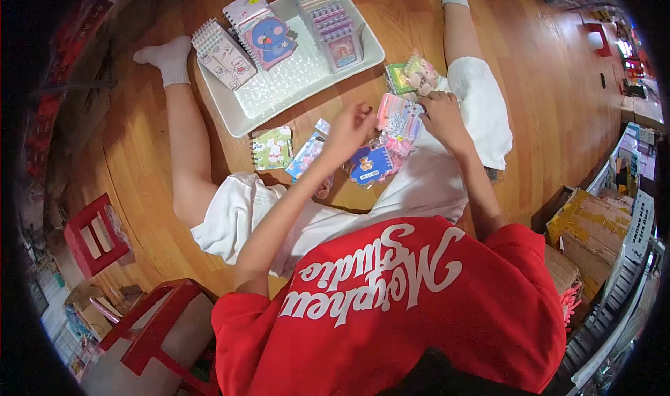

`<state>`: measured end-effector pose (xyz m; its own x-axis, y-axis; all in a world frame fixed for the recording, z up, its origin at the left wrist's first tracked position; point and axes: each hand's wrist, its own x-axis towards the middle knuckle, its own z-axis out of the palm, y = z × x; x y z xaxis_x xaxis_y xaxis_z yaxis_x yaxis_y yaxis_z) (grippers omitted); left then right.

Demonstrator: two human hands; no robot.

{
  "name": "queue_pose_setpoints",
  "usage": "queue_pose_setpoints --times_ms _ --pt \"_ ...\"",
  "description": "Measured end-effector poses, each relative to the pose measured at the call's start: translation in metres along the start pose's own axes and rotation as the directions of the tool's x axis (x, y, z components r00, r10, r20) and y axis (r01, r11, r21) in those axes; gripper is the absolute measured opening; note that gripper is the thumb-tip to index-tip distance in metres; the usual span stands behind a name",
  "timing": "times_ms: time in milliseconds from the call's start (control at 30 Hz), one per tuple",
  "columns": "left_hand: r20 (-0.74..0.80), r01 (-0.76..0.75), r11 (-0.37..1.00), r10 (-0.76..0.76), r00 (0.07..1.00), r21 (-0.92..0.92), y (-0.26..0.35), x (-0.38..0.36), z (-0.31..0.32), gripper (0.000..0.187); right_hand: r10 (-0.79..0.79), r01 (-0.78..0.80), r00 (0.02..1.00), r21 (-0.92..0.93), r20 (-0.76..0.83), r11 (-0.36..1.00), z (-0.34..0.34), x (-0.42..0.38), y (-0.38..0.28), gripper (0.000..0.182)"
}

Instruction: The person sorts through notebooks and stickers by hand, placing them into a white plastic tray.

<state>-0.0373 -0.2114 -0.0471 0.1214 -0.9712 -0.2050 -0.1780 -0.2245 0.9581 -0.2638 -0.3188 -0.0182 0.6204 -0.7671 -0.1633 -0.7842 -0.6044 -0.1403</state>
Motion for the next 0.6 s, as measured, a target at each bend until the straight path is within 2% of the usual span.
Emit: queue_pose_setpoints --times_ms 100,133,200,233,300,400,433,533,567,600 --pt "0.066 0.048 0.998 -0.051 0.996 0.05 -0.012 0.006 0.034 0.046 0.129 -0.13 0.99 0.009 0.052 0.991 -0.006 -0.002 -0.008 0.028" --pt "0.062 0.016 0.997 -0.021 0.998 0.073 -0.017 0.008 0.038 0.045 0.173 -0.175 0.982 0.014 0.073 0.985 -0.009 -0.003 -0.008 0.029" --pt "0.053 -0.049 0.992 0.043 0.998 0.118 -0.021 0.014 0.042 0.045 0.133 -0.129 0.989 0.057 -0.065 0.99 -0.006 -0.014 -0.006 0.025" --pt "0.064 0.004 0.996 -0.01 0.998 0.088 -0.022 0.016 0.041 0.045 0.114 -0.104 0.985 0.075 -0.131 0.992 -0.003 -0.02 -0.006 0.023" --pt "0.088 0.118 0.993 -0.12 0.989 0.031 -0.025 0.019 0.034 0.044 0.181 -0.181 0.983 -0.007 -0.038 0.983 0.0 -0.032 0.0 0.024" --pt "0.022 0.065 0.99 -0.063 0.998 -0.123 -0.059 0.022 0.028 0.042 0.217 -0.207 0.974 -0.135 0.065 0.969 0.003 -0.055 0.014 0.026" --pt "-0.005 0.01 0.993 -0.011 1.0 -0.119 -0.067 0.022 0.024 0.044 0.221 -0.202 0.971 -0.177 0.094 0.963 0.004 -0.061 0.018 0.027" --pt "0.008 0.047 0.979 -0.047 0.999 -0.201 -0.062 0.016 0.002 0.045 0.115 -0.121 0.992 -0.218 -0.043 0.968 0.027 -0.075 0.028 0.033" --pt "0.028 0.1 0.985 -0.097 0.995 -0.14 -0.052 0.013 -0.008 0.043 0.1 -0.118 0.99 -0.201 -0.097 0.973 0.032 -0.078 0.025 0.038" --pt "0.049 0.086 0.988 -0.08 0.996 -0.126 -0.043 0.011 -0.018 0.043 0.082 -0.11 0.985 -0.185 -0.153 0.977 0.033 -0.077 0.015 0.042"
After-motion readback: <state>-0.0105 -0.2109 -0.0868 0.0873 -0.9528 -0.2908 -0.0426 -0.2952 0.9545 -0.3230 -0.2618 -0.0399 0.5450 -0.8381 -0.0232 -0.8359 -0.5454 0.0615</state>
